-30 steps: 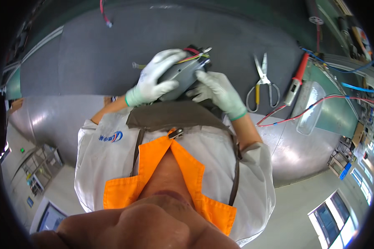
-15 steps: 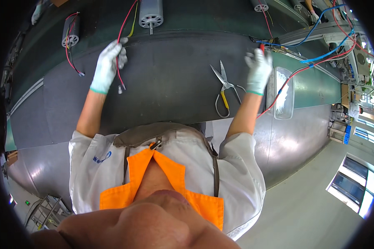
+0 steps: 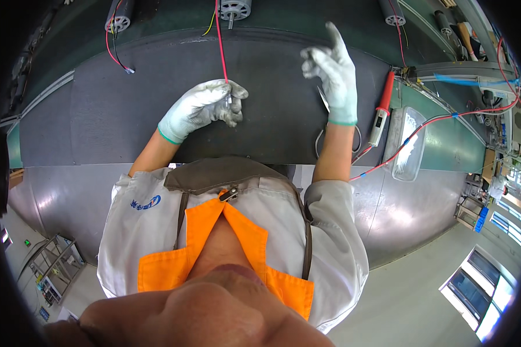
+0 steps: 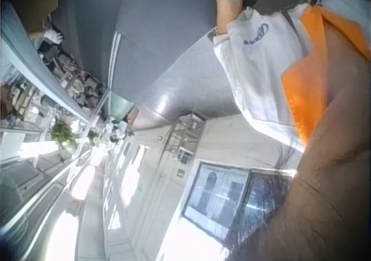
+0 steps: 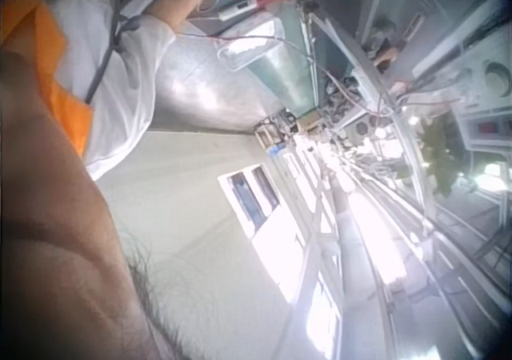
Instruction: The person puts on white gloves and assembles small cylindrical electrical motors on a workbench. They use pliers to strip wire ends and a red testing tool to check connections on multiple motors, repeating the process for each unit.
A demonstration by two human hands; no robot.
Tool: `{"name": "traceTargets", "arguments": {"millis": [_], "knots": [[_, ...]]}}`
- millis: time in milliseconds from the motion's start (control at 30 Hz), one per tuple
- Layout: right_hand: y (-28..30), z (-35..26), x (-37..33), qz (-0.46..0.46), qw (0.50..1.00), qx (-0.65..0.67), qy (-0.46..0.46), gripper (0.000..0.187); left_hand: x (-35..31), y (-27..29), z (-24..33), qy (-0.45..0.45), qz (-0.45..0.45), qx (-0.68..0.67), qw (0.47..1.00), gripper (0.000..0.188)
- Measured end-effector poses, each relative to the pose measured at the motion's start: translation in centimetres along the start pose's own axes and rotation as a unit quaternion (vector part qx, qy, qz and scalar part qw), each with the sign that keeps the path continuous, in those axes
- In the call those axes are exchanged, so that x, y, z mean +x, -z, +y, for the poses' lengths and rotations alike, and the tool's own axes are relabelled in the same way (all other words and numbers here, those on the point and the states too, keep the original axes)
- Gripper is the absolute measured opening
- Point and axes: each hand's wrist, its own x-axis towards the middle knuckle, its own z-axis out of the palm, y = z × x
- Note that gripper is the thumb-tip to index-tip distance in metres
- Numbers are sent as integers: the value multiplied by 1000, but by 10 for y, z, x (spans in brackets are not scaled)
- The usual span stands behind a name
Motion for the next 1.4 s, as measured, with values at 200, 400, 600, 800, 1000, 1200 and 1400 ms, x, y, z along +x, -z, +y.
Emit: {"name": "traceTargets", "arguments": {"millis": [200,400,600,800,1000,1200,1400], "knots": [[-41,-45,38,-153,974,167,-7,38,-23,18,0,-122,77,-42,989,42],[-71,-41,14,-257,949,-98,-154,39,-33,27,9,-186,141,-33,972,43],[-74,9,-55,-229,942,-69,-237,25,-8,10,13,-200,183,-53,961,35],[-87,-10,-75,-23,993,34,-107,22,13,-23,14,-162,209,-4,964,31],[-91,0,-74,18,993,61,-99,20,20,-38,11,-185,218,3,958,31],[-100,2,-74,36,992,75,-97,20,18,-42,7,-207,225,54,951,31],[-109,16,-75,66,991,103,-56,21,19,-57,5,-233,253,77,936,31]]}}
